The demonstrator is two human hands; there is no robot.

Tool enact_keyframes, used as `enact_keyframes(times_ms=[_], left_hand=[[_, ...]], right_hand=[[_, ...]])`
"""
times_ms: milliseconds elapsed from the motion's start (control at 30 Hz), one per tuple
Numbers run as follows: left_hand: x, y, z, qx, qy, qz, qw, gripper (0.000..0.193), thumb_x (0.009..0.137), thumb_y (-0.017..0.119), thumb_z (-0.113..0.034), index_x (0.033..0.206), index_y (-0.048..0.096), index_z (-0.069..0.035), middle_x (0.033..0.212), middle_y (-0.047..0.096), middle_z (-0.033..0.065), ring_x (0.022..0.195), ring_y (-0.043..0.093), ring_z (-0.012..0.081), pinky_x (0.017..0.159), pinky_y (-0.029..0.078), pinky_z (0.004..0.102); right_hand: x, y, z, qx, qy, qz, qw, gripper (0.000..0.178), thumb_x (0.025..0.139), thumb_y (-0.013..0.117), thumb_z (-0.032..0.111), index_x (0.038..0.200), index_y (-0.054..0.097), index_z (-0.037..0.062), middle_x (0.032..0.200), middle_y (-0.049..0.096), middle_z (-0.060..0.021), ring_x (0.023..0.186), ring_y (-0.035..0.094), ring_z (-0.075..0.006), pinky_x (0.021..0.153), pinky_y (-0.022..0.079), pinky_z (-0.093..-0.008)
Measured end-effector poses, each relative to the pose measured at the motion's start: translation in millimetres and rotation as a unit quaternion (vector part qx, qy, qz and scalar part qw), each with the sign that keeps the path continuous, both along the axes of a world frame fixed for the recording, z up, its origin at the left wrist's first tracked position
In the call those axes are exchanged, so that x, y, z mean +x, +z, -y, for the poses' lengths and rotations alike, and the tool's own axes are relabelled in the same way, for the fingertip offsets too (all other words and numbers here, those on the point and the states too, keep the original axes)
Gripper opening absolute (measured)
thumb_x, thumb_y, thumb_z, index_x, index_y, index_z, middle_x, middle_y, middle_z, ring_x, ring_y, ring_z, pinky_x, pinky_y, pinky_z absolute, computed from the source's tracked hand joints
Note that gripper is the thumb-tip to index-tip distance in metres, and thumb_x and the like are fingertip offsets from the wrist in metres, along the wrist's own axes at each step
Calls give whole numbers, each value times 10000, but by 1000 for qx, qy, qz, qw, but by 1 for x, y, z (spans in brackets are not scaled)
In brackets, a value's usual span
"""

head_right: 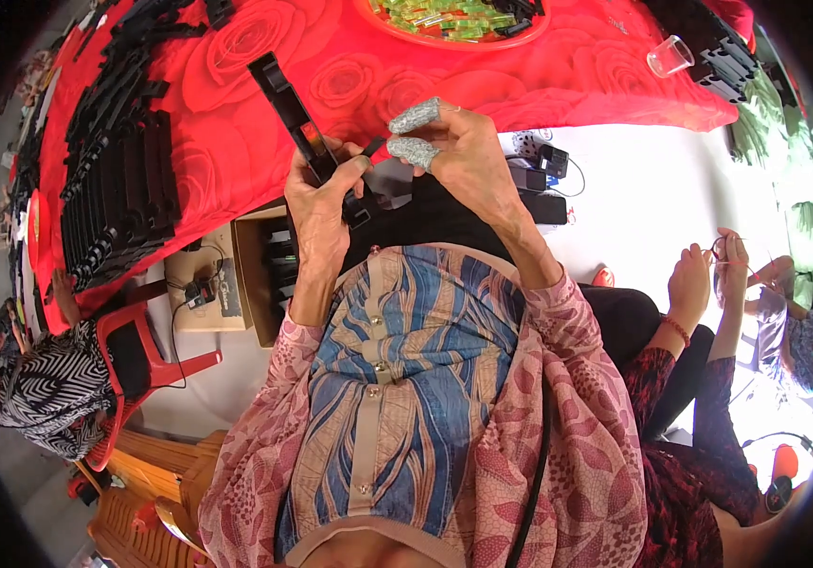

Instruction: The person wipes black plastic components clean with a cloth by hand.

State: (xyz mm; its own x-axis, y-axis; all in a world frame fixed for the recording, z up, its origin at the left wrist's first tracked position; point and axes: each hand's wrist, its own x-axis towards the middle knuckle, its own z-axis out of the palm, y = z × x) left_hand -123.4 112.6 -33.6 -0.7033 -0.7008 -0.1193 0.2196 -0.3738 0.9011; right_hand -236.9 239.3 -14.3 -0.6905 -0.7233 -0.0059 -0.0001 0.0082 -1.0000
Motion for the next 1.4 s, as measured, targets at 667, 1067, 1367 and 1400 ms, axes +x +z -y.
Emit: enact_keyframes(times_ms=[667, 1067, 1367, 1400], left_hand=[[7, 6, -15, -101, 3, 30, 994, 276, 750, 651, 74, 976, 531, -28, 813, 574, 19, 615, 481, 79, 557, 394, 217], [0, -9, -10, -111, 39, 19, 993, 276, 756, 659, 60, 994, 545, -25, 838, 603, 36, 617, 491, 99, 549, 385, 237], [5, -2, -12, -43, -25, -21, 999, 306, 724, 642, 87, 976, 530, -45, 798, 591, 34, 617, 521, 98, 549, 415, 222], [7, -1, -11, -39, -27, -30, 998, 299, 724, 640, 93, 967, 526, -37, 797, 592, 36, 617, 522, 96, 551, 417, 223]], right_hand=[[-2, -10, -6, 10, 88, -17, 996, 79, 810, 678, 21, 843, 608, 6, 670, 577, 13, 587, 519, -62, 498, 404, -239], [10, -15, 8, -50, -10, -65, 997, 131, 782, 663, -8, 849, 560, -52, 676, 601, -104, 671, 547, -100, 582, 456, -299], [-3, -16, -5, 8, 102, 13, 995, 101, 829, 653, 48, 885, 584, 1, 669, 591, -47, 516, 517, -87, 448, 400, -242], [-4, -17, -5, 14, 119, 20, 993, 95, 836, 650, 43, 881, 581, -4, 663, 582, -40, 519, 512, -87, 454, 397, -239]])
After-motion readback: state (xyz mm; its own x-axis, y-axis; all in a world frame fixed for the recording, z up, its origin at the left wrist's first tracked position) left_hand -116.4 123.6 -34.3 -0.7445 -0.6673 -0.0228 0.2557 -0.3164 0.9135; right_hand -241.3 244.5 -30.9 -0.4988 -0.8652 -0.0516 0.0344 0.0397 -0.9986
